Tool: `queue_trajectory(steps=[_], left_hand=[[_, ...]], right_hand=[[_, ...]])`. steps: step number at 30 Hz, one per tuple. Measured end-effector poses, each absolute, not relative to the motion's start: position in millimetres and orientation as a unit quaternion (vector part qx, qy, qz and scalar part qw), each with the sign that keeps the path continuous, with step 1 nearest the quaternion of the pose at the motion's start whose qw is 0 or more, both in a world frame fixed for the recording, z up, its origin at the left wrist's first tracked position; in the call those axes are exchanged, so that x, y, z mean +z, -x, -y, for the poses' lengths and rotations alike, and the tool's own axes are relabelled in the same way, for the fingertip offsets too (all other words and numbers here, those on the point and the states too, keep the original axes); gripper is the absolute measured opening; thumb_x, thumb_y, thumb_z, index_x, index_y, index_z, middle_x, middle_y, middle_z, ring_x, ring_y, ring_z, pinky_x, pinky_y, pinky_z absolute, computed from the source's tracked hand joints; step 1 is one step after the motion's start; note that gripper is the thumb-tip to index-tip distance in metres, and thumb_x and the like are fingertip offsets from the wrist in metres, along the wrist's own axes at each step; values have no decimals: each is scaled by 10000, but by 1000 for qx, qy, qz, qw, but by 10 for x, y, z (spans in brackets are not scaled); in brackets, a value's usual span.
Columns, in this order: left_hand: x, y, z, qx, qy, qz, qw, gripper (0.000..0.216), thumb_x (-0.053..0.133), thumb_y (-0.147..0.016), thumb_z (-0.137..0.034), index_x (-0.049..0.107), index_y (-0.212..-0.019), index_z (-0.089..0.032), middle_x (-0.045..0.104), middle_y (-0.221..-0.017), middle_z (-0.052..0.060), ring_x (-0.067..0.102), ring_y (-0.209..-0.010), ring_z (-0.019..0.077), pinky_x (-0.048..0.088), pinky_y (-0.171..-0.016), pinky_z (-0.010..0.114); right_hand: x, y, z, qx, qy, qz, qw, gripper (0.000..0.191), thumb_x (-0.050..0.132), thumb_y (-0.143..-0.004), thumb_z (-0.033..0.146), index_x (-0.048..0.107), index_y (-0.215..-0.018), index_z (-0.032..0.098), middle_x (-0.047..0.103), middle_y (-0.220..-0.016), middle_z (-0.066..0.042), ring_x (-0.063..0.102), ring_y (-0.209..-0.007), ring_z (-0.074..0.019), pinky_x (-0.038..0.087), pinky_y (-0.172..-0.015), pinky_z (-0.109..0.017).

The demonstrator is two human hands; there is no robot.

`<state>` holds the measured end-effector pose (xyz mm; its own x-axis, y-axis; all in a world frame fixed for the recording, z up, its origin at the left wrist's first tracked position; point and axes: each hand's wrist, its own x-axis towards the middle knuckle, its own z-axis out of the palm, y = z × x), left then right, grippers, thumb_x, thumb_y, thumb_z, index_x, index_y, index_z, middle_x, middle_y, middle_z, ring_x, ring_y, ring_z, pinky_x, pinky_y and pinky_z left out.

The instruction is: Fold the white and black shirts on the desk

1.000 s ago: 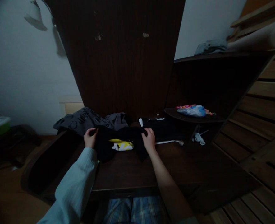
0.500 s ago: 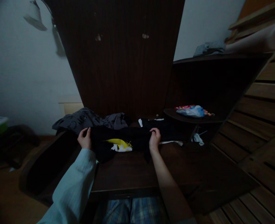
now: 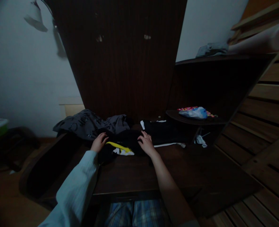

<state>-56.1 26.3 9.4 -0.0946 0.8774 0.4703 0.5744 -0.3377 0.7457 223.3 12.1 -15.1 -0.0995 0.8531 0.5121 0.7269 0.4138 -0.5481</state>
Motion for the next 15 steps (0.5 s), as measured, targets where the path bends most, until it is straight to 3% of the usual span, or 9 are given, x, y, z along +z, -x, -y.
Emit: queue_trajectory(steps=[4, 10, 15], left_hand=[[113, 509, -204, 462, -646, -568, 214, 81, 644, -599, -220, 576, -629, -250, 593, -578, -8, 575, -626, 187, 405, -653, 254], [85, 427, -176, 377, -693, -555, 265, 63, 639, -595, -224, 579, -575, -221, 557, -523, -18, 530, -558, 162, 378, -591, 232], [102, 343, -80, 238, -747, -476, 398, 128, 662, -581, -305, 610, -594, -188, 567, -544, -37, 509, -548, 135, 374, -552, 214]], right_hand=[[-219, -2217, -128, 93, 557, 758, 326, 105, 475, -732, 146, 546, -772, 211, 623, -905, -53, 571, -882, -191, 383, -799, -350], [-162, -2281, -142, 140, 610, 703, 338, 69, 521, -726, 202, 563, -761, 245, 625, -698, -13, 587, -704, -191, 392, -643, -284], [-65, -2238, -41, 385, 503, 704, 321, 29, 552, -662, 189, 573, -643, 193, 601, -643, 18, 558, -652, -152, 413, -629, -268]])
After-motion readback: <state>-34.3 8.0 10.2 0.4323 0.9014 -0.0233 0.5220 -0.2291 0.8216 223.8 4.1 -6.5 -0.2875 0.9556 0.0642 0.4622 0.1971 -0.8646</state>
